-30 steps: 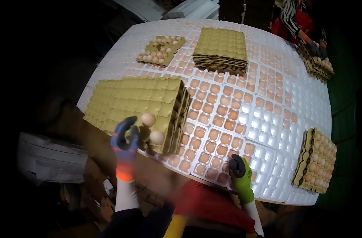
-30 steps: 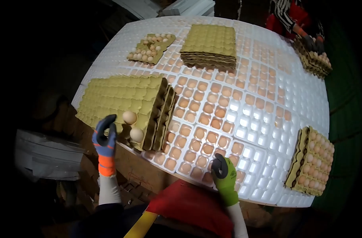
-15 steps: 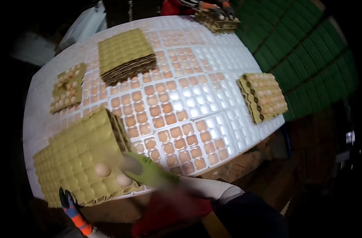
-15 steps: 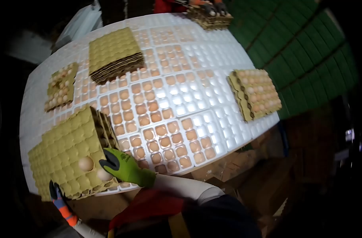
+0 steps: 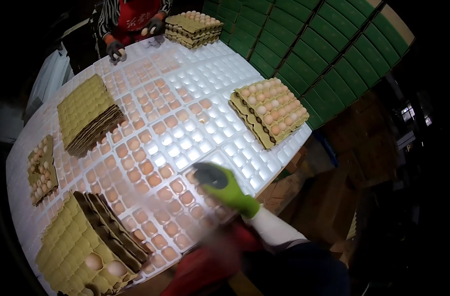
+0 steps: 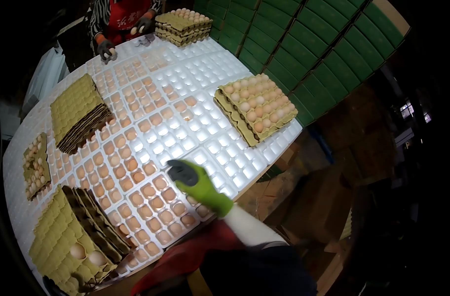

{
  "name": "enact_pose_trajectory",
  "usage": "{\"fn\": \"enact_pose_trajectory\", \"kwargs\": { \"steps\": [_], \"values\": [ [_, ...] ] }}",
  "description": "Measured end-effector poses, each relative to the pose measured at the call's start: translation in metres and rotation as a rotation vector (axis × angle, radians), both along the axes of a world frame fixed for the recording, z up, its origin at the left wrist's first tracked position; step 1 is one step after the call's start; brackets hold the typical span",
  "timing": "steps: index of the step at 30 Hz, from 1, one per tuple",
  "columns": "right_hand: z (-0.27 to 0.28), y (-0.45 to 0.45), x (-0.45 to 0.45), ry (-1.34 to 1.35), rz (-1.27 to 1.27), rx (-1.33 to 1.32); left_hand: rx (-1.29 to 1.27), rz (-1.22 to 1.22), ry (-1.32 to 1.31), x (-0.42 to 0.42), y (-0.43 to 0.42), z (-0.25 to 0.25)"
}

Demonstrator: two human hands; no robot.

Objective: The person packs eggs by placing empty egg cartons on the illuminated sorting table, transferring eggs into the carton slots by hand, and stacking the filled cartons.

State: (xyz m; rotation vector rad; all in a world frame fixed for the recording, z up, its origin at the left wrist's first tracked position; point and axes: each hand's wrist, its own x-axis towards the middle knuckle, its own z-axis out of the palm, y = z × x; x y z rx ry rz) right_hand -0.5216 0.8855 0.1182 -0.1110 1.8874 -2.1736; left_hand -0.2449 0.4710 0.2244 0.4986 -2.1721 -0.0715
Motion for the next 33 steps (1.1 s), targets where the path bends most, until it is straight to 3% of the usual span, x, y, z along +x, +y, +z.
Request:
{"fn": "enact_pose_trajectory", "kwargs": {
  "steps": [1, 2, 3, 4, 5, 7, 9, 10, 13, 16, 17, 19, 20, 21, 22, 24, 25, 26, 27, 28, 30, 31, 32, 33],
  "values": [
    [-0.011, 0.051, -0.020, 0.173, -0.157, 0.128, -0.035, -0.104, -0.063, -0.006, -0.001, -0.016],
    [-0.015, 0.108, -0.038, 0.242, -0.300, 0.277, 0.104, -0.474, 0.024, -0.018, 0.010, -0.045],
    [-0.011, 0.166, -0.057, 0.280, -0.399, 0.526, 0.654, -0.139, -0.107, -0.076, 0.107, -0.015],
    [-0.007, 0.215, -0.077, 0.529, -0.489, 0.953, 0.618, -0.394, -0.122, -0.114, 0.126, -0.045],
    [-0.002, 0.261, -0.090, 0.535, -0.373, 1.090, 0.575, -0.616, -0.176, -0.147, 0.168, -0.070],
    [0.012, 0.309, -0.126, 0.539, -0.236, 1.206, 0.793, -0.839, -0.307, -0.231, 0.295, -0.071],
    [-0.005, 0.343, -0.157, 0.912, 0.268, 1.613, 0.695, -1.072, -0.415, -0.298, 0.390, -0.092],
    [-0.006, 0.352, -0.164, 0.911, 0.297, 1.578, 0.605, -1.076, -0.396, -0.322, 0.435, -0.101],
    [0.016, 0.367, -0.184, 0.785, 0.397, 1.014, 0.361, -1.065, -0.520, -0.385, 0.529, -0.108],
    [0.013, 0.404, -0.205, 0.328, 0.193, 0.413, 0.103, -0.830, -0.879, -0.406, 0.575, -0.119],
    [0.007, 0.406, -0.215, 0.298, 0.192, 0.275, 0.096, -0.812, -0.897, -0.407, 0.579, -0.125],
    [0.007, 0.400, -0.231, 0.393, 0.277, 0.434, 0.269, -0.799, -0.830, -0.407, 0.579, -0.131],
    [0.006, 0.390, -0.236, 0.563, 0.352, 0.627, 0.256, -0.794, -0.848, -0.405, 0.575, -0.136],
    [0.009, 0.379, -0.230, 0.647, 0.375, 0.724, 0.543, -0.849, -0.744, -0.399, 0.565, -0.142],
    [-0.014, 0.373, -0.229, 1.081, 0.306, 0.925, 0.827, -0.889, -0.624, -0.393, 0.556, -0.145],
    [-0.053, 0.365, -0.223, 1.209, 0.364, 1.303, 1.674, -0.773, -0.471, -0.386, 0.544, -0.132],
    [-0.054, 0.360, -0.219, 1.253, 0.384, 1.427, 1.833, -0.784, -0.419, -0.389, 0.540, -0.121],
    [-0.051, 0.362, -0.217, 0.731, 0.336, 0.733, 1.996, -0.794, -0.353, -0.395, 0.538, -0.114],
    [-0.043, 0.366, -0.219, 0.458, 0.340, 0.406, 1.625, -0.912, -0.435, -0.400, 0.537, -0.123],
    [-0.031, 0.368, -0.222, 0.198, 0.287, 0.069, 0.844, -0.957, -0.438, -0.418, 0.549, -0.124],
    [0.006, 0.386, -0.229, 0.366, 0.355, 0.447, 0.242, -0.753, -0.749, -0.433, 0.572, -0.097],
    [-0.002, 0.401, -0.235, -0.017, 0.383, 0.117, 0.043, -0.673, -0.911, -0.439, 0.577, -0.116],
    [0.017, 0.399, -0.233, -0.209, 0.342, -0.127, 0.120, -0.693, -0.992, -0.446, 0.581, -0.114],
    [0.027, 0.395, -0.234, -0.196, 0.330, -0.046, 0.198, -0.737, -0.879, -0.442, 0.576, -0.115]
  ]
}}
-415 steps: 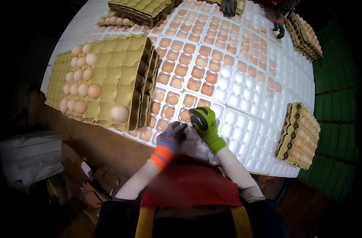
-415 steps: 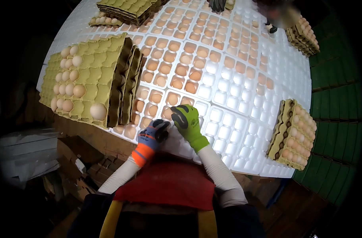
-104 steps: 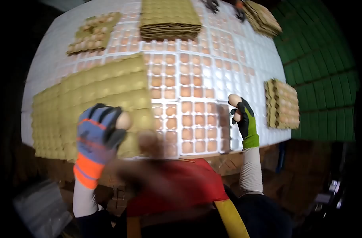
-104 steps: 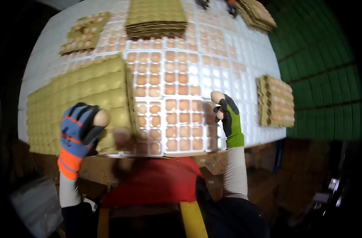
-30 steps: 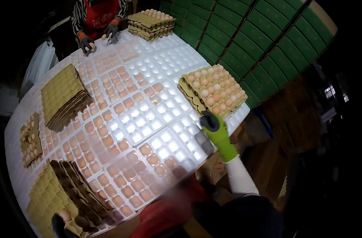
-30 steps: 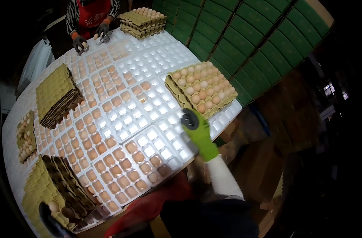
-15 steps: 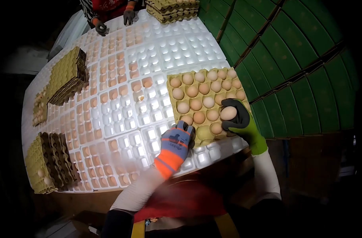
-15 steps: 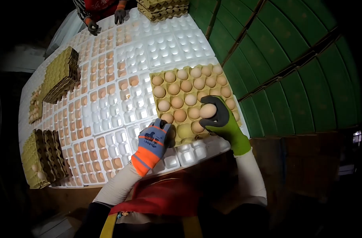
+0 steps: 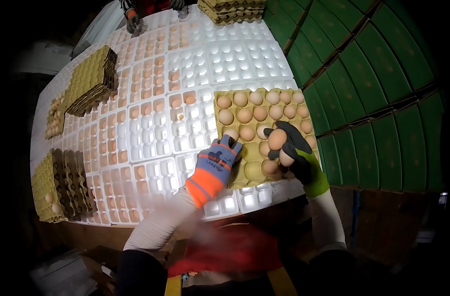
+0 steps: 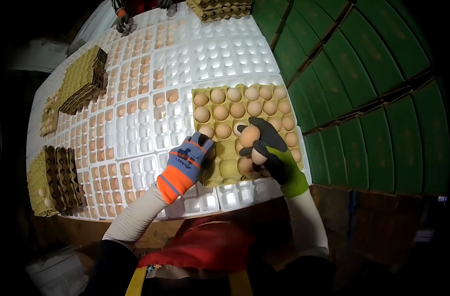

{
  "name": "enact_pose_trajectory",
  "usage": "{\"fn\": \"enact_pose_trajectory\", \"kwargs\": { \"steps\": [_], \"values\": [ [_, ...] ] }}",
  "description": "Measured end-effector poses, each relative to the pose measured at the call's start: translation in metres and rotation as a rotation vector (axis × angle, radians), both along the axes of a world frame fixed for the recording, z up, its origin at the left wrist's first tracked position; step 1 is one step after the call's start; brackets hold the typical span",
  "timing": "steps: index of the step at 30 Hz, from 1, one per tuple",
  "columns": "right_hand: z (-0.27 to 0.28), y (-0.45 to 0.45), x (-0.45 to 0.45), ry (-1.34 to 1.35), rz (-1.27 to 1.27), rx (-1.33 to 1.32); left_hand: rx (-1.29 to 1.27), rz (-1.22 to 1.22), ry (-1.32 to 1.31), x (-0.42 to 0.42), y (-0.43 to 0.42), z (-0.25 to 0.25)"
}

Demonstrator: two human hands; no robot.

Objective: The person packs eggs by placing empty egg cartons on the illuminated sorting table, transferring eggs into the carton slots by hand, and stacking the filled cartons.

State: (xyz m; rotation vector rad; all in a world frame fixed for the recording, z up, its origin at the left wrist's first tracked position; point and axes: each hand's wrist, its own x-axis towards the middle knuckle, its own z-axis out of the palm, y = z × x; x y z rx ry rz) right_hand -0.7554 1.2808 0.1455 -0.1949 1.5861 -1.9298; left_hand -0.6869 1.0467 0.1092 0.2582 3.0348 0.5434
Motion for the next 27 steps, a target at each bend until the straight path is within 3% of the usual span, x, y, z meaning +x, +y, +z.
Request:
{"fn": "enact_pose_trajectory", "kwargs": {
  "steps": [1, 2, 3, 4, 5, 7, 8, 9, 11, 13, 14, 15, 16, 17, 19, 20, 21, 22, 24, 26, 27],
  "values": [
    [0.005, -0.003, -0.005, 0.034, -0.009, 0.074, 0.108, 0.010, 0.084, 0.002, -0.009, -0.001],
    [0.005, -0.002, -0.011, 0.036, -0.006, 0.069, 0.514, 0.104, 0.061, 0.009, -0.017, -0.015],
    [0.003, 0.001, -0.017, 0.215, 0.116, 0.151, 0.917, 0.199, 0.036, 0.017, -0.027, -0.029],
    [0.001, 0.003, -0.024, 0.398, 0.237, 0.230, 1.335, 0.425, -0.301, 0.023, -0.045, -0.022],
    [-0.004, -0.006, -0.025, 0.627, 0.300, 0.318, 1.709, 0.434, -0.361, 0.022, -0.056, -0.018],
    [-0.014, -0.024, -0.024, 1.008, 0.332, 0.443, 1.648, 0.486, -0.187, 0.015, -0.051, -0.004],
    [-0.020, -0.034, -0.021, 1.154, 0.318, 0.484, 1.410, 0.464, -0.263, 0.007, -0.052, 0.001],
    [-0.027, -0.030, -0.021, 1.244, 0.325, 0.644, 0.933, 0.119, 0.276, -0.012, -0.047, -0.039],
    [-0.042, -0.024, -0.023, 1.432, 0.343, 0.935, 0.309, 0.145, 0.224, -0.022, -0.023, 0.002],
    [-0.054, -0.038, -0.040, 1.668, 0.365, 1.160, -0.038, 0.230, 0.142, -0.044, 0.007, -0.030],
    [-0.028, -0.043, -0.049, 1.600, 0.340, 0.750, -0.303, 0.089, 0.307, -0.046, 0.009, -0.037],
    [-0.030, -0.033, -0.057, 1.402, 0.344, 0.524, -0.452, 0.065, 0.192, -0.046, 0.013, -0.022],
    [-0.032, -0.024, -0.065, 1.205, 0.340, 0.295, -0.208, 0.079, 0.096, -0.043, 0.005, -0.010],
    [-0.005, -0.043, -0.057, 1.147, 0.345, 0.462, 0.162, 0.162, -0.010, -0.039, -0.009, -0.005],
    [0.048, -0.081, -0.042, 1.030, 0.387, 0.810, 0.439, 0.309, 0.222, -0.012, -0.039, -0.001],
    [0.048, -0.087, -0.048, 1.088, 0.505, 0.627, 0.684, 0.373, 0.196, -0.007, -0.060, -0.017],
    [0.045, -0.101, -0.052, 1.116, 0.559, 0.535, 0.663, 0.435, 0.174, 0.005, -0.089, -0.013],
    [0.043, -0.114, -0.056, 1.138, 0.615, 0.441, 0.646, 0.551, 0.240, 0.012, -0.119, -0.040],
    [0.020, -0.178, -0.060, 1.158, 0.580, 0.684, 0.595, 0.774, 0.298, 0.026, -0.188, -0.078],
    [-0.017, -0.247, -0.067, 1.239, 0.708, 0.659, 0.401, 0.889, 0.342, 0.025, -0.250, -0.108],
    [-0.021, -0.286, -0.063, 1.267, 0.726, 0.741, 0.186, 0.956, 0.357, 0.021, -0.264, -0.107]
  ]
}}
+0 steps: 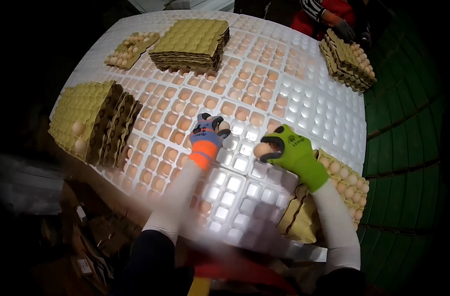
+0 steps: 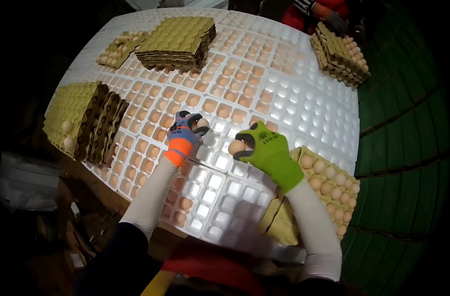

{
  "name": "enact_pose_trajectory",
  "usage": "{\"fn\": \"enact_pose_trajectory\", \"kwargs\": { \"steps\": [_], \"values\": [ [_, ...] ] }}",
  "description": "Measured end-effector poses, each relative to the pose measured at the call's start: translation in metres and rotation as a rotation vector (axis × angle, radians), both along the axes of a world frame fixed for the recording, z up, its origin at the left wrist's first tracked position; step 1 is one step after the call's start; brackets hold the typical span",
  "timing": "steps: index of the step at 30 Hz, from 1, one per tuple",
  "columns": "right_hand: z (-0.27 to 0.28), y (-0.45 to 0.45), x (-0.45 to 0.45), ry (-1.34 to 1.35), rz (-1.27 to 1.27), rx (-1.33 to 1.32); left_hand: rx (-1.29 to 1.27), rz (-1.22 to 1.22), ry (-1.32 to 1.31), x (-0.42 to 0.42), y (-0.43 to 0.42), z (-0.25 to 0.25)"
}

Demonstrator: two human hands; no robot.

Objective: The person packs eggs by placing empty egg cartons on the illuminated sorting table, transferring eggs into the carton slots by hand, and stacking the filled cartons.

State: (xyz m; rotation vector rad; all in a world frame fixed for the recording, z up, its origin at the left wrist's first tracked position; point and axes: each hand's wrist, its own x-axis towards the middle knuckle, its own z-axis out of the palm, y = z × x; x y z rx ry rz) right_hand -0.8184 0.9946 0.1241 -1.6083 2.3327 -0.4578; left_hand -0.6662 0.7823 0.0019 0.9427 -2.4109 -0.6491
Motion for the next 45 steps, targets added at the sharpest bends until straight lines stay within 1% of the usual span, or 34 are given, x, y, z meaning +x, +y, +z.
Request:
{"fn": "enact_pose_trajectory", "kwargs": {
  "steps": [1, 2, 3, 4, 6, 7, 8, 10, 11, 12, 13, 14, 15, 16, 17, 18, 19, 20, 21, 22, 23, 26, 28, 30, 32, 33, 35, 37, 38, 39, 41, 42, 44, 45],
  "values": [
    [-0.029, -0.034, -0.006, 0.083, -0.006, -0.021, -0.058, 0.009, -0.117, -0.009, -0.014, -0.005],
    [-0.050, -0.062, -0.005, 0.049, -0.045, -0.113, -0.113, 0.019, -0.234, -0.019, -0.028, -0.012],
    [-0.065, -0.087, -0.004, -0.028, -0.079, -0.028, -0.117, -0.024, -0.390, -0.027, -0.036, -0.018],
    [-0.078, -0.097, -0.004, -0.021, -0.077, -0.015, -0.102, -0.024, -0.383, -0.029, -0.041, -0.023],
    [-0.104, -0.114, -0.002, 0.128, -0.155, 0.140, -0.033, -0.069, 0.050, -0.023, -0.055, -0.029],
    [-0.122, -0.108, -0.007, -0.023, -0.253, -0.026, 0.104, -0.089, 0.169, -0.022, -0.067, -0.034],
    [-0.130, -0.098, -0.005, 0.013, -0.269, -0.261, 0.010, -0.070, 0.052, -0.020, -0.074, -0.030],
    [-0.142, -0.076, -0.002, 0.020, -0.324, -0.143, -0.034, -0.177, -0.234, -0.019, -0.098, -0.054],
    [-0.138, -0.073, 0.007, 0.025, -0.316, -0.138, -0.054, -0.178, -0.194, -0.013, -0.097, -0.049],
    [-0.135, -0.071, 0.016, -0.093, -0.386, -0.223, -0.052, -0.172, -0.193, -0.007, -0.100, -0.044],
    [-0.129, -0.073, 0.021, -0.215, -0.458, -0.309, 0.025, -0.213, -0.032, 0.000, -0.105, -0.041],
    [-0.121, -0.080, 0.030, -0.221, -0.462, -0.306, 0.105, -0.258, 0.124, 0.007, -0.110, -0.043],
    [-0.116, -0.092, 0.043, -0.350, -0.466, -0.454, 0.347, -0.241, 0.316, 0.010, -0.118, -0.053],
    [-0.113, -0.108, 0.054, -0.476, -0.466, -0.608, 0.398, -0.230, 0.332, 0.018, -0.115, -0.049],
    [-0.120, -0.123, 0.063, -0.373, -0.380, -0.666, 0.448, -0.217, 0.349, 0.025, -0.111, -0.044],
    [-0.129, -0.139, 0.075, -0.357, -0.360, -0.729, 0.246, -0.311, 0.347, 0.030, -0.107, -0.044],
    [-0.149, -0.151, 0.080, -0.178, -0.232, -0.730, 0.094, -0.341, 0.220, 0.032, -0.095, -0.038],
    [-0.170, -0.163, 0.084, 0.117, -0.156, -0.592, -0.118, -0.349, 0.117, 0.030, -0.086, -0.044],
    [-0.177, -0.164, 0.088, 0.124, -0.152, -0.481, -0.130, -0.346, 0.062, 0.031, -0.079, -0.059],
    [-0.182, -0.163, 0.094, 0.075, -0.258, -0.542, -0.267, -0.385, 0.025, 0.032, -0.076, -0.061],
    [-0.175, -0.157, 0.096, -0.004, -0.279, -0.591, -0.230, -0.408, -0.062, 0.030, -0.076, -0.059],
    [-0.121, -0.095, 0.117, -0.248, -0.332, -0.714, -0.189, -0.477, 0.029, 0.032, -0.078, -0.055],
    [-0.081, -0.045, 0.126, -0.295, -0.250, -0.732, -0.239, -0.447, -0.072, 0.030, -0.083, -0.062],
    [-0.045, 0.012, 0.127, -0.326, -0.208, -0.779, -0.174, -0.389, -0.098, 0.030, -0.085, -0.063],
    [-0.021, 0.073, 0.111, -0.113, -0.237, -0.751, -0.046, -0.309, -0.414, 0.015, -0.068, -0.016],
    [-0.012, 0.105, 0.099, -0.116, -0.419, -0.677, -0.057, -0.308, -0.416, 0.010, -0.056, -0.013],
    [0.000, 0.166, 0.064, -0.048, -0.678, -0.527, 0.063, -0.496, 0.280, -0.002, -0.028, -0.008],
    [-0.009, 0.195, 0.039, 0.006, -0.745, -0.457, 0.287, -0.697, 0.353, -0.033, 0.059, 0.064],
    [-0.019, 0.202, 0.028, -0.296, -0.642, -0.682, 0.136, -0.814, 0.336, -0.049, 0.095, 0.081],
    [-0.031, 0.208, 0.017, -0.604, -0.519, -0.894, 0.189, -0.902, 0.255, -0.062, 0.130, 0.092],
    [-0.051, 0.218, 0.002, -1.229, -0.222, -1.271, -0.019, -1.000, 0.096, -0.089, 0.185, 0.104],
    [-0.029, 0.222, 0.003, -1.512, -0.234, -1.423, -0.138, -1.024, -0.035, -0.100, 0.201, 0.100],
    [0.015, 0.231, 0.006, -2.056, -0.240, -1.825, -0.241, -0.985, -0.119, -0.111, 0.220, 0.108],
    [0.029, 0.254, -0.013, -2.419, -0.035, -1.366, -0.331, -0.957, -0.193, -0.112, 0.227, 0.110]
  ]
}}
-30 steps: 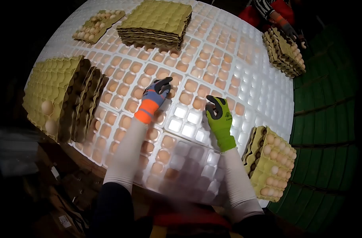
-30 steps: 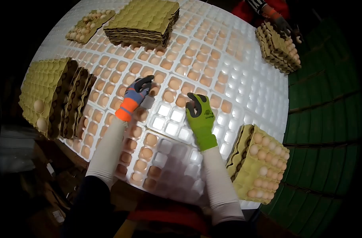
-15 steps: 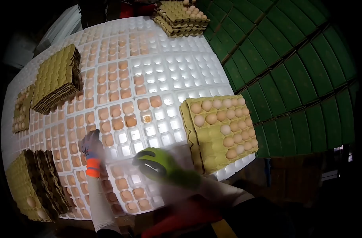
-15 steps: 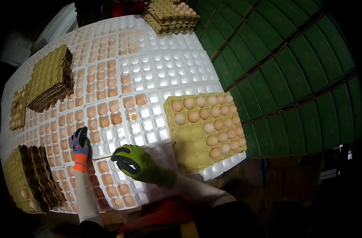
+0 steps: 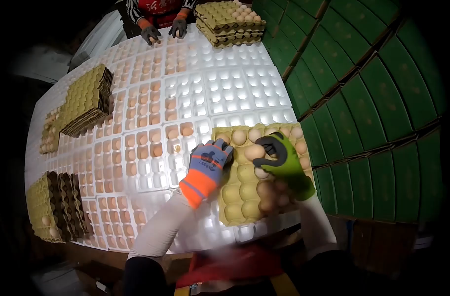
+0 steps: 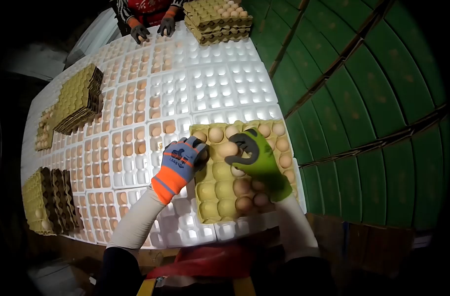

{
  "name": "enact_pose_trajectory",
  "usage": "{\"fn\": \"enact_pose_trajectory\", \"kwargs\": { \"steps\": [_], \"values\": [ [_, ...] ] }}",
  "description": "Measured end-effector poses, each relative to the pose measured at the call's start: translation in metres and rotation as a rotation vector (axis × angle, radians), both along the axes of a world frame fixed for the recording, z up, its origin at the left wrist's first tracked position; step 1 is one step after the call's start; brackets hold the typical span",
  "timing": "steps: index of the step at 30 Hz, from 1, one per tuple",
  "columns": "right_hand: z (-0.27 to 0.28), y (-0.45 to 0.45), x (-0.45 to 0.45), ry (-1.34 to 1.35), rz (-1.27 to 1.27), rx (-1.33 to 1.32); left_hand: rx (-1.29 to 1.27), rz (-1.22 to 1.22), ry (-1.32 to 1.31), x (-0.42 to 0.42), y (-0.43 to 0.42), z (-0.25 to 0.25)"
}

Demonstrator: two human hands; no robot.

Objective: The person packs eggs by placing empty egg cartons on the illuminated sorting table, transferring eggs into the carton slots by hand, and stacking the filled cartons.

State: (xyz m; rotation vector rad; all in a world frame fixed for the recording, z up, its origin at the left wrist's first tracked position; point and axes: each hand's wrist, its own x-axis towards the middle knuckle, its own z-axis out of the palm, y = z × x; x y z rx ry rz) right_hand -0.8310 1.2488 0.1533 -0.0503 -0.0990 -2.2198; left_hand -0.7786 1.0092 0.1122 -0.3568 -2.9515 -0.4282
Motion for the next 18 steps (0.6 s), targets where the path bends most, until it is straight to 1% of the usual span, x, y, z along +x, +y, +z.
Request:
{"fn": "enact_pose_trajectory", "kwargs": {
  "steps": [1, 2, 3, 4, 5, 6, 7, 8, 9, 10, 11, 12, 13, 14, 15, 16, 17, 18],
  "values": [
    [-0.005, 0.021, -0.021, 0.225, 0.108, 0.237, -0.012, 0.014, -0.008, 0.001, 0.000, -0.002],
    [-0.020, 0.039, -0.050, 0.569, 0.191, 0.702, 0.281, 0.123, -0.104, 0.005, -0.004, -0.006],
    [-0.033, 0.050, -0.075, 0.776, 0.350, 1.044, 0.574, 0.227, -0.192, 0.008, -0.011, -0.010],
    [-0.038, 0.049, -0.090, 0.932, 0.469, 1.239, 0.844, 0.270, -0.197, 0.011, -0.022, -0.016],
    [-0.030, 0.029, -0.089, 1.190, 0.362, 1.356, 1.225, 0.329, -0.256, 0.012, -0.033, -0.031],
    [-0.022, 0.009, -0.088, 1.436, 0.243, 1.502, 1.496, 0.370, -0.318, 0.014, -0.035, -0.023],
    [-0.010, -0.005, -0.082, 1.602, 0.120, 1.531, 1.772, 0.411, -0.375, 0.014, -0.037, -0.014],
    [0.003, -0.019, -0.075, 1.763, -0.018, 1.571, 1.589, 0.321, -0.351, 0.007, -0.046, -0.028],
    [0.008, -0.029, -0.078, 1.821, 0.050, 1.666, 1.216, 0.298, -0.286, -0.004, -0.036, -0.024],
    [0.012, -0.036, -0.082, 1.876, 0.120, 1.763, 0.736, 0.227, -0.100, -0.013, -0.028, -0.019],
    [0.015, -0.037, -0.083, 1.862, 0.130, 1.787, 0.257, 0.148, 0.080, -0.021, -0.021, -0.014],
    [0.021, -0.030, -0.083, 1.748, 0.138, 1.761, 0.070, 0.174, -0.054, -0.029, -0.014, -0.010],
    [0.028, -0.019, -0.082, 1.556, 0.148, 1.710, 0.076, 0.153, -0.059, -0.035, -0.011, -0.013],
    [0.034, -0.002, -0.079, 1.318, 0.204, 1.639, 0.186, 0.165, -0.015, -0.031, -0.014, -0.016],
    [0.017, 0.024, -0.085, 1.044, 0.264, 1.460, 0.275, 0.163, 0.022, -0.027, -0.023, -0.017],
    [0.024, 0.038, -0.071, 0.941, 0.163, 1.255, 0.690, 0.185, -0.091, -0.024, -0.031, -0.026],
    [0.002, 0.043, -0.069, 1.044, 0.013, 1.174, 1.191, 0.365, -0.398, -0.014, -0.033, -0.015],
    [-0.020, 0.050, -0.068, 1.141, -0.139, 1.088, 1.431, 0.306, -0.381, -0.006, -0.029, -0.009]
  ]
}}
